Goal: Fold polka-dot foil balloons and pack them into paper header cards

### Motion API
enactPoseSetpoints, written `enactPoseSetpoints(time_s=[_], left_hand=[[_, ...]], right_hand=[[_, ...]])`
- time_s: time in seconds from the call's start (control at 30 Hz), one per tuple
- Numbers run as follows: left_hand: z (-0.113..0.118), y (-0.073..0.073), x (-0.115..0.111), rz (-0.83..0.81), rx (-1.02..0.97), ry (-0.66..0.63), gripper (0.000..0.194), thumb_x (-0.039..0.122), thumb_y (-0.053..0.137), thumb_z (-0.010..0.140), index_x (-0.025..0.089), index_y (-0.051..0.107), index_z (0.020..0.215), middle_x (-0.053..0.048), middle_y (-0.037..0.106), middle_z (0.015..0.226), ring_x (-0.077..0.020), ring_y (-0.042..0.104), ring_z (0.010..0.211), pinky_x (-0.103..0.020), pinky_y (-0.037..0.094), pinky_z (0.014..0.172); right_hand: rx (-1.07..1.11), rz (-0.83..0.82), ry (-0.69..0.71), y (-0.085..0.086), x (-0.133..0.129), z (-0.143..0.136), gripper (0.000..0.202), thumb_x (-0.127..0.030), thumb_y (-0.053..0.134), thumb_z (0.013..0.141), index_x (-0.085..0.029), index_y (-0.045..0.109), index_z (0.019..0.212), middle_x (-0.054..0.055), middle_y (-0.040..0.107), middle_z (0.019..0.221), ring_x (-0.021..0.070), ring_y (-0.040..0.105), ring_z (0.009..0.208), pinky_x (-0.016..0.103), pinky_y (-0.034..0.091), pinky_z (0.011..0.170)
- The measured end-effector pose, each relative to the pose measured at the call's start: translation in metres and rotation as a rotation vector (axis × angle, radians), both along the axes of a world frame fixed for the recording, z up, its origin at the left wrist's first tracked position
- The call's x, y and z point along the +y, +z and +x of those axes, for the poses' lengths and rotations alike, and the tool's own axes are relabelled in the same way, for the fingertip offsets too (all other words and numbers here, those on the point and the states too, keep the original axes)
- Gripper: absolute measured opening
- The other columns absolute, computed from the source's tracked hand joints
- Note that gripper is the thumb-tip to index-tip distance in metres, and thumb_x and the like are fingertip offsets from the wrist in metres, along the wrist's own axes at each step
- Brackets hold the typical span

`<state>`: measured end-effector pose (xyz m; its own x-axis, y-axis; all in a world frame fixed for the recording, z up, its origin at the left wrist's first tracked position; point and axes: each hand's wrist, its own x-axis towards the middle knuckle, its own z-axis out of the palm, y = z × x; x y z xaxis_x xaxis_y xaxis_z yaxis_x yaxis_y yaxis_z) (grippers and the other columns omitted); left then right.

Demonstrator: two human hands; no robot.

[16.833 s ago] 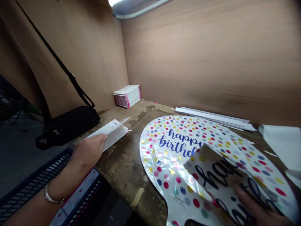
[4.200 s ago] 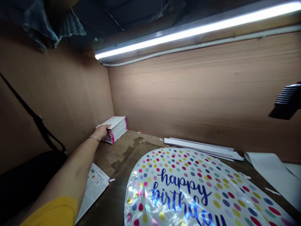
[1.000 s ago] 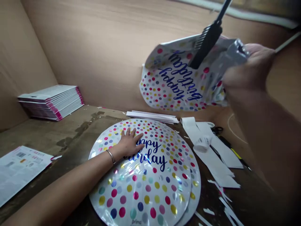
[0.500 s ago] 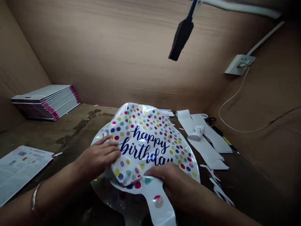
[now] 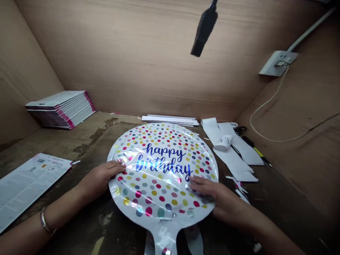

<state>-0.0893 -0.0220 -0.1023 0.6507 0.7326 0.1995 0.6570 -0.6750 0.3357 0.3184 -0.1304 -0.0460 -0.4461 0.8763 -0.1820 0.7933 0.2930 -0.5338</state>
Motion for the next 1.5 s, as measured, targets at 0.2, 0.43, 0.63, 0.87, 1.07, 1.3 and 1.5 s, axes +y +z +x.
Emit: enactPoseSetpoints(time_s=[0.2, 0.43, 0.63, 0.87, 1.07, 1.3, 1.5], left_hand=[[0.001, 0.005, 0.012, -0.200, -0.107, 0.101, 0.031, 0.033, 0.053, 0.078, 0.024, 0.068, 0.103, -0.004, 0.066, 0.113, -0.0234, 0.060, 0.106, -0.032, 0.044, 0.094], [0.014, 0.020, 0.059, -0.433, -0.171, 0.474, 0.040, 0.050, 0.041, 0.080, 0.018, 0.064, 0.085, 0.001, 0.067, 0.075, -0.0190, 0.061, 0.070, -0.023, 0.045, 0.060], [0.019, 0.016, 0.070, -0.372, -0.094, 0.643, 0.046, 0.057, 0.035, 0.083, 0.019, 0.062, 0.079, -0.001, 0.064, 0.068, -0.0205, 0.060, 0.068, -0.024, 0.038, 0.055], [0.029, 0.020, 0.058, -0.260, 0.066, 0.686, 0.039, 0.051, 0.035, 0.086, 0.023, 0.061, 0.079, -0.005, 0.066, 0.076, -0.0228, 0.060, 0.074, -0.026, 0.035, 0.059], [0.031, 0.016, 0.051, -0.176, 0.140, 0.671, 0.038, 0.047, 0.029, 0.090, 0.022, 0.057, 0.084, -0.005, 0.065, 0.072, -0.0214, 0.061, 0.069, -0.026, 0.035, 0.057], [0.018, 0.008, 0.049, -0.112, 0.265, 0.651, 0.036, 0.046, 0.028, 0.090, 0.023, 0.056, 0.088, -0.009, 0.068, 0.076, -0.0267, 0.063, 0.070, -0.029, 0.035, 0.055], [0.038, 0.028, 0.041, 0.049, 0.384, 0.654, 0.032, 0.031, 0.038, 0.086, 0.014, 0.061, 0.100, -0.019, 0.067, 0.096, -0.0377, 0.060, 0.096, -0.047, 0.042, 0.078]], right_hand=[[-0.018, 0.050, -0.117, -0.009, 0.025, 0.020, 0.038, -0.032, 0.056, 0.079, -0.027, 0.064, 0.116, 0.008, 0.051, 0.135, 0.0265, 0.045, 0.125, 0.045, 0.032, 0.105], [0.024, 0.055, -0.590, -0.030, 0.094, 0.038, 0.036, -0.040, 0.042, 0.083, -0.016, 0.063, 0.066, 0.002, 0.062, 0.057, 0.0159, 0.055, 0.052, 0.025, 0.038, 0.048], [-0.108, 0.227, -0.672, -0.035, 0.120, 0.029, 0.034, -0.043, 0.044, 0.083, -0.020, 0.049, 0.058, 0.002, 0.056, 0.057, 0.0164, 0.051, 0.058, 0.026, 0.030, 0.052], [-0.178, 0.286, -0.684, -0.032, 0.116, 0.032, 0.036, -0.047, 0.037, 0.087, -0.021, 0.053, 0.068, 0.005, 0.060, 0.068, 0.0193, 0.055, 0.065, 0.027, 0.034, 0.056], [-0.195, 0.264, -0.633, -0.028, 0.099, 0.039, 0.036, -0.046, 0.034, 0.090, -0.022, 0.055, 0.072, 0.002, 0.063, 0.070, 0.0185, 0.058, 0.068, 0.025, 0.037, 0.058], [-0.302, 0.288, -0.619, -0.029, 0.099, 0.026, 0.031, -0.040, 0.037, 0.090, -0.021, 0.055, 0.074, 0.005, 0.063, 0.072, 0.0191, 0.058, 0.067, 0.026, 0.035, 0.058], [-0.371, 0.276, -0.588, -0.031, 0.104, 0.021, 0.026, -0.035, 0.040, 0.089, -0.020, 0.058, 0.077, 0.007, 0.065, 0.073, 0.0195, 0.059, 0.067, 0.027, 0.036, 0.057]])
